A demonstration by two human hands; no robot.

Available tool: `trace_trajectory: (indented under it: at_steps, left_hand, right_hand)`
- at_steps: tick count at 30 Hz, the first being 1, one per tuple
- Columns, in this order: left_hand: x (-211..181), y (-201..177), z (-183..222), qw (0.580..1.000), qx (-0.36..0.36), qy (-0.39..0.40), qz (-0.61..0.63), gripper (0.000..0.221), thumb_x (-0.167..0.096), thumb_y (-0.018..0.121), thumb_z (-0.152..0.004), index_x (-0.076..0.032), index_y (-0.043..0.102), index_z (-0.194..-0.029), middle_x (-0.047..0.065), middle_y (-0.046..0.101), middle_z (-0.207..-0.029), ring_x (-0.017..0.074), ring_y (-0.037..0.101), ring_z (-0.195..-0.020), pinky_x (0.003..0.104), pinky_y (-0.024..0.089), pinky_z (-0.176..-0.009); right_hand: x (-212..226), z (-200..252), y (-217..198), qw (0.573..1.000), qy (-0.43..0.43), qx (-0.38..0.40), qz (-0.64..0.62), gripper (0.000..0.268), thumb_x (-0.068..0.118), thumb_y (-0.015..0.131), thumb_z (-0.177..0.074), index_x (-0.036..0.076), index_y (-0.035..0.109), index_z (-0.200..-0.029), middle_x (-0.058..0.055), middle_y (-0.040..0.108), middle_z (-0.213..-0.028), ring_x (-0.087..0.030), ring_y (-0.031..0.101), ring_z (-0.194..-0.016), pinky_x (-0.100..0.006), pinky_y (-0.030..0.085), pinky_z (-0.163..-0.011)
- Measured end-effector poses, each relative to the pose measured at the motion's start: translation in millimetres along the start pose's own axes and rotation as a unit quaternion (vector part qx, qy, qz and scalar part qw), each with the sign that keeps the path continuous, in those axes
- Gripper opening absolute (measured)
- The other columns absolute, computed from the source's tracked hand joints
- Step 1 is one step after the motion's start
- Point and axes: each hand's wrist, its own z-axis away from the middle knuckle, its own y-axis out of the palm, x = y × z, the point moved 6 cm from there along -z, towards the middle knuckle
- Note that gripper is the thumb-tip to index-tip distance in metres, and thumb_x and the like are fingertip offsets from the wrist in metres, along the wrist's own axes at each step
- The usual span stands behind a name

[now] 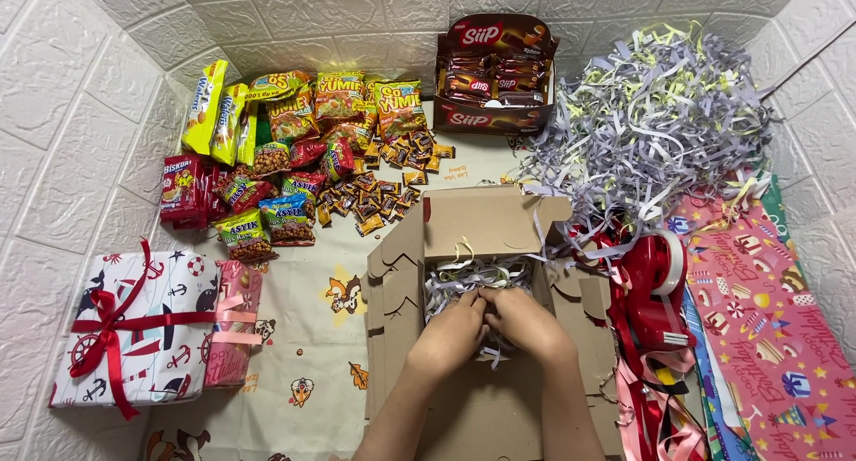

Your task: Filling a small cardboard box with shredded paper and various snack packets to create a gift box.

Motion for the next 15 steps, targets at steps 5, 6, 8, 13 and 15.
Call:
trace_trajectory:
  at_steps: [5,6,8,13,15]
  left_hand:
    - [0.8,0.3,-0.4,1.000,0.003,0.002,0.003,0.036,-0.011,0.051,-0.090,0.000,0.045,-0.124,0.019,0.047,-0.124,0.0400,0.057,-0.095,0.052,0.048,-0.079]
    - [2.4,2.9,-1.2,1.000,0.003,0.001,0.004,0.036,-0.011,0.051,-0.090,0.000,0.045,-0.124,0.019,0.047,-0.124,0.0400,0.057,-0.095,0.052,0.048,-0.079]
    - [5.2,6.8,-2.7,1.000,-0.010,0.004,-0.018,0.043,-0.013,0.054,-0.090,0.000,0.042,-0.129,0.021,0.043,-0.132,0.0420,0.055,-0.101,0.051,0.047,-0.083]
    - [10.9,2.9,2.5,0.998,0.040,-0.044,-0.025,0.027,-0.024,0.055,-0.095,0.001,0.056,-0.106,0.019,0.055,-0.107,0.0362,0.062,-0.086,0.048,0.051,-0.070]
    - [11.2,-0.6,5.6,0.997,0.053,-0.052,-0.012,0.025,-0.025,0.054,-0.095,-0.001,0.061,-0.096,0.017,0.060,-0.095,0.0343,0.062,-0.082,0.046,0.050,-0.067]
  right_hand:
    - [5.1,4.4,-6.9,1.000,0.021,0.004,-0.017,0.042,0.010,0.054,-0.083,0.010,0.057,-0.125,-0.010,0.066,-0.117,-0.026,0.061,-0.109,-0.036,0.046,-0.089]
    - [1.1,2.2,-4.3,1.000,0.020,0.004,-0.016,0.042,0.010,0.054,-0.083,0.010,0.057,-0.125,-0.010,0.066,-0.117,-0.026,0.061,-0.109,-0.036,0.046,-0.089]
    - [-5.1,-2.0,-0.2,1.000,0.001,-0.006,0.003,0.048,0.007,0.056,-0.083,0.006,0.051,-0.131,-0.012,0.058,-0.128,-0.030,0.053,-0.120,-0.040,0.039,-0.101]
    - [-7.8,-5.8,4.4,0.999,-0.024,-0.029,0.016,0.051,0.015,0.062,-0.086,0.002,0.044,-0.133,-0.015,0.046,-0.131,-0.030,0.049,-0.120,-0.038,0.037,-0.101]
    - [-7.5,-5.7,5.6,0.999,-0.030,-0.023,0.016,0.056,0.014,0.068,-0.083,0.001,0.043,-0.131,-0.013,0.046,-0.126,-0.030,0.053,-0.114,-0.038,0.041,-0.096]
